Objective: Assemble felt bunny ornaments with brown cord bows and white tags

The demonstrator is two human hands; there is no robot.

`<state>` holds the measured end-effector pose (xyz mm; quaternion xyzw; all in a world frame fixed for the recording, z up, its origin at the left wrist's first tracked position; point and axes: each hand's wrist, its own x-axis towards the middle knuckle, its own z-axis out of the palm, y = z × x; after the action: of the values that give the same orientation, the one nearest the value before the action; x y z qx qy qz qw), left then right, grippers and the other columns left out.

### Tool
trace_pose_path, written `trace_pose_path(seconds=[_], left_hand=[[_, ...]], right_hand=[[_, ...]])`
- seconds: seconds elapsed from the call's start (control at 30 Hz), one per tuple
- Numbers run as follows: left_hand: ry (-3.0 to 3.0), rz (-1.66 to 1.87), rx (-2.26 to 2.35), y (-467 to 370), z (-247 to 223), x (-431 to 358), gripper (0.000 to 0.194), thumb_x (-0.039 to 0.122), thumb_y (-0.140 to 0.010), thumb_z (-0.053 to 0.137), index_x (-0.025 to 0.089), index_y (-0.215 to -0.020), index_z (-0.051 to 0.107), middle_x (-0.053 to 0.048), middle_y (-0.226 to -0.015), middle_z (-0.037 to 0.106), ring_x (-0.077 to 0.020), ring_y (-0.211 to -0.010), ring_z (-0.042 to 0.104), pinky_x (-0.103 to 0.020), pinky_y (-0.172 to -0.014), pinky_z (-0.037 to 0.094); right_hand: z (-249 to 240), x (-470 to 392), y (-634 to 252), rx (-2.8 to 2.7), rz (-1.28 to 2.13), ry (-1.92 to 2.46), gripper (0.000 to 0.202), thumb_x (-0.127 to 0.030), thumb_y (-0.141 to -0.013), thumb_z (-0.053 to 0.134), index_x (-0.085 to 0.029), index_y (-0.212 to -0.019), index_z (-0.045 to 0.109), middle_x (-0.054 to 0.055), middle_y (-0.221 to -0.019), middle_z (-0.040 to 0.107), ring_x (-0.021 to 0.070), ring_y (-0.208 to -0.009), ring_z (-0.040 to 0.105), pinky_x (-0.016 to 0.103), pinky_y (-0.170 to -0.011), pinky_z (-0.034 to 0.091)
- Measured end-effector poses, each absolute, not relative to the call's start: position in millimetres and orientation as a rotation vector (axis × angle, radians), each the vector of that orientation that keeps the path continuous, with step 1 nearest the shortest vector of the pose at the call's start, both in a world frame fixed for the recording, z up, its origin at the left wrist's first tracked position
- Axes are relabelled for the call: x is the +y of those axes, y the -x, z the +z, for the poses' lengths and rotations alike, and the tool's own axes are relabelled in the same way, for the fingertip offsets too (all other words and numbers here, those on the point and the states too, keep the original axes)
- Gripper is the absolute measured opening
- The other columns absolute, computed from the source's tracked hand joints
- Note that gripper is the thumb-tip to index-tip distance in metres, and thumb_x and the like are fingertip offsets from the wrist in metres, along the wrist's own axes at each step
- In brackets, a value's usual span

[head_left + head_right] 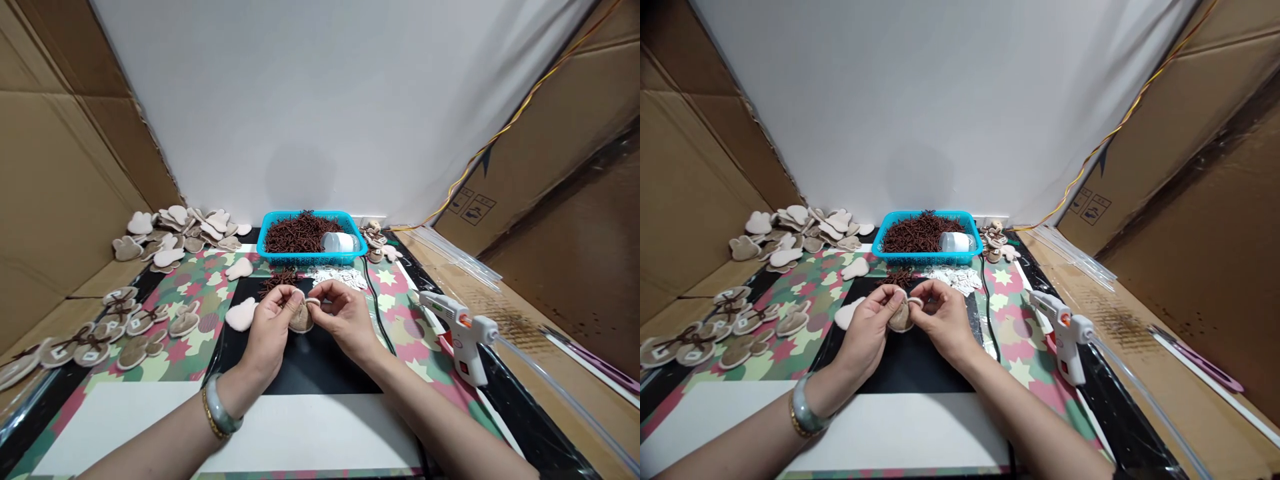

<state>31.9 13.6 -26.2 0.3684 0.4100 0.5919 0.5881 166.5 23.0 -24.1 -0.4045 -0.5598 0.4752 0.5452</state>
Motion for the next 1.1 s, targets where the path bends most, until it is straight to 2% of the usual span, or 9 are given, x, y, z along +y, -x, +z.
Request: trace_pose_path(seconds=[0.1, 0.2, 0.37, 0.57, 0.8, 0.97, 1.1], left_hand=[[-0.876, 1.408, 0.975, -30.4, -22.2, 14.5, 0.029, 0.041, -0.072, 0.081, 0.017, -0.082, 0.066, 0.000, -0.077, 0.066, -0.0126, -0.070, 0.060, -0.023, -0.068, 0.047], [-0.950, 1.426, 1.004, -28.7, -20.5, 15.2, 0.028, 0.039, -0.073, 0.080, 0.017, -0.082, 0.067, 0.000, -0.076, 0.068, -0.0131, -0.070, 0.061, -0.023, -0.068, 0.048], [-0.933, 1.382, 0.973, -29.5, -23.7, 14.4, 0.024, 0.037, -0.074, 0.079, 0.018, -0.081, 0.068, 0.001, -0.073, 0.066, -0.0115, -0.066, 0.059, -0.022, -0.064, 0.048], [-0.724, 1.306, 0.866, -30.9, -26.7, 16.0, 0.031, 0.038, -0.068, 0.084, 0.015, -0.080, 0.068, 0.000, -0.077, 0.067, -0.0106, -0.071, 0.058, -0.021, -0.067, 0.046], [-0.658, 1.311, 0.833, -31.3, -24.5, 16.0, 0.033, 0.038, -0.068, 0.085, 0.016, -0.082, 0.065, 0.000, -0.079, 0.066, -0.0111, -0.071, 0.059, -0.022, -0.068, 0.046], [-0.760, 1.360, 0.932, -31.9, -24.5, 15.8, 0.030, 0.038, -0.070, 0.083, 0.016, -0.084, 0.068, -0.001, -0.082, 0.068, -0.0118, -0.076, 0.060, -0.023, -0.073, 0.047], [-0.827, 1.370, 0.950, -32.6, -27.4, 15.8, 0.028, 0.037, -0.071, 0.082, 0.017, -0.083, 0.068, 0.000, -0.080, 0.068, -0.0119, -0.076, 0.059, -0.023, -0.073, 0.047]], right_hand=[[-24.1, 21.1, -166.1, -1.347, 1.121, 0.934, 0.013, -0.022, -0.072, 0.071, -0.019, -0.083, 0.065, 0.003, -0.080, 0.065, 0.0157, -0.074, 0.060, 0.027, -0.068, 0.052], [-23.6, 20.3, -164.9, -1.256, 1.258, 0.914, 0.016, -0.026, -0.073, 0.071, -0.019, -0.086, 0.066, 0.003, -0.081, 0.065, 0.0160, -0.073, 0.061, 0.027, -0.064, 0.053], [-25.3, 19.4, -160.3, -1.233, 1.333, 1.015, 0.020, -0.031, -0.069, 0.076, -0.016, -0.070, 0.064, 0.000, -0.063, 0.060, 0.0133, -0.057, 0.054, 0.026, -0.055, 0.047], [-21.5, 16.3, -158.7, -1.229, 1.356, 0.927, 0.020, -0.027, -0.073, 0.070, -0.016, -0.058, 0.061, -0.003, -0.057, 0.053, 0.0107, -0.055, 0.044, 0.024, -0.055, 0.037], [-21.1, 17.9, -159.8, -1.189, 1.458, 0.891, 0.028, -0.036, -0.075, 0.070, -0.017, -0.058, 0.061, -0.001, -0.057, 0.055, 0.0123, -0.055, 0.048, 0.026, -0.058, 0.041], [-26.7, 18.1, -163.3, -1.341, 1.177, 1.028, 0.019, -0.036, -0.079, 0.069, -0.018, -0.075, 0.065, 0.001, -0.069, 0.062, 0.0146, -0.062, 0.054, 0.027, -0.062, 0.044], [-26.8, 16.8, -164.4, -1.405, 1.022, 1.108, 0.024, -0.037, -0.082, 0.064, -0.018, -0.069, 0.062, 0.002, -0.065, 0.060, 0.0151, -0.061, 0.054, 0.027, -0.061, 0.045]])
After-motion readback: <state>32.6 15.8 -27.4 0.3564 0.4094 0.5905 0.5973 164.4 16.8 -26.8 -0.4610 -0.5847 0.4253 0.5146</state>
